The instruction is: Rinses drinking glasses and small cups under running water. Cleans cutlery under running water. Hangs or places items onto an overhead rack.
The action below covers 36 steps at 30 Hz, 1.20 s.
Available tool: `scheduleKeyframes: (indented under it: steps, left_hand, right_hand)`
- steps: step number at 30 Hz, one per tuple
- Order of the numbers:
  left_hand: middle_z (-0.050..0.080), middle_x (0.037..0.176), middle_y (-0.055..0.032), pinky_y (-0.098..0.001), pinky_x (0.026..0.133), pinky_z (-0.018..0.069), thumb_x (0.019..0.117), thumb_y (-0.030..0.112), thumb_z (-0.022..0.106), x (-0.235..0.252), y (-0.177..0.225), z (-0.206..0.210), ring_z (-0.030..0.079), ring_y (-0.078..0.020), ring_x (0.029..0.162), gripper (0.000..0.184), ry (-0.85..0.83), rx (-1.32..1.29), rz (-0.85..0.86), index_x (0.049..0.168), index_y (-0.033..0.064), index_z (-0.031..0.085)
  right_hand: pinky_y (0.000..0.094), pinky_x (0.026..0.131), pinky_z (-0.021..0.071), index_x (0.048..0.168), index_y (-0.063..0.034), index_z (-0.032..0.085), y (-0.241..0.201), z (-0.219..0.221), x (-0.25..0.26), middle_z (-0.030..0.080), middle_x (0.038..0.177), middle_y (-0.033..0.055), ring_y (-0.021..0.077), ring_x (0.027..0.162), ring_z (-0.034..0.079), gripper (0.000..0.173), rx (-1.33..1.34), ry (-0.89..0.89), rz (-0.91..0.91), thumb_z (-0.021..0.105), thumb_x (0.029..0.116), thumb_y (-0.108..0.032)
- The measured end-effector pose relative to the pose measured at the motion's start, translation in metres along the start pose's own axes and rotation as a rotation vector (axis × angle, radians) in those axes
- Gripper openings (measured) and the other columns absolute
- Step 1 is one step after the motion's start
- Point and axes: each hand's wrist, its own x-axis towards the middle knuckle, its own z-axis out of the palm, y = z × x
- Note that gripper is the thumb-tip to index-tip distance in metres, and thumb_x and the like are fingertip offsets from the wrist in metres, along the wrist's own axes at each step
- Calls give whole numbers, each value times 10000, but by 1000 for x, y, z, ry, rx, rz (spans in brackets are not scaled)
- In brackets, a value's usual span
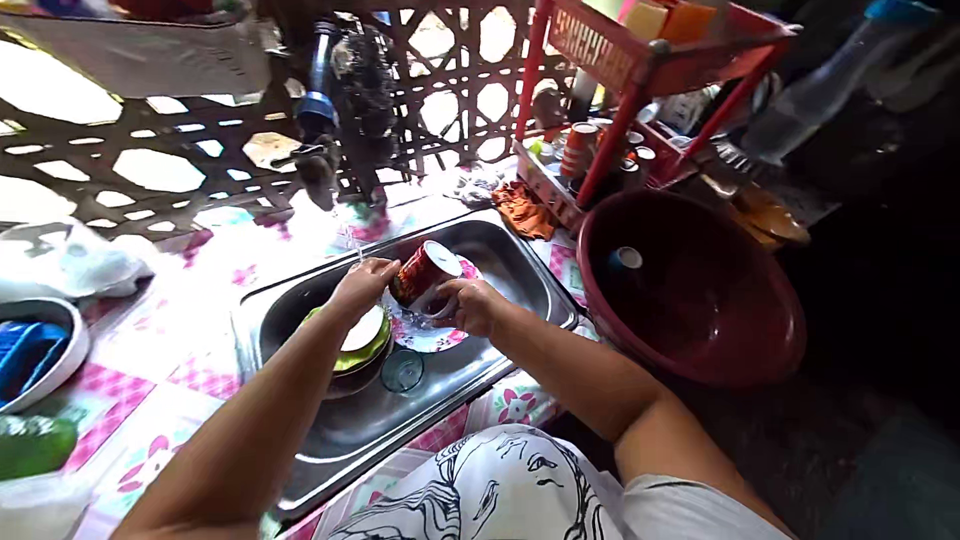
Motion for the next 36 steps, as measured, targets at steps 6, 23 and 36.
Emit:
scheduleKeyframes:
  steps: [6,23,36]
  left_hand:
    - [688,1201,-238,-656,1035,453,938,280,762,-54,-17,10,635,-422,1164,388,-690,564,403,1212,8,721]
    - [728,1033,-140,-611,1014,452,1066,230,531,-69,-26,24,679,-344,1051,250,-690,851,406,1058,66,720]
    - [655,840,-14,-325,757,561,1094,221,445,8,-55,-13,642,-124,746,216,131,-1018,-62,1108,68,597]
  right_hand:
    - [366,802,617,1288,-59,580,-59,-94,-141,719,1041,75,175,897,718,279,-309,-38,-308,467,1061,-176]
    - [392,883,530,1272,60,578,-38,-305,-170,643,1126,195,215,974,629,276,-753,629,1,544,1036,-78]
    - [731,999,429,1300,48,617,-142,-206,-165,636,1249,327,512,1207,595,415,-1795,685,-74,610,1027,-265]
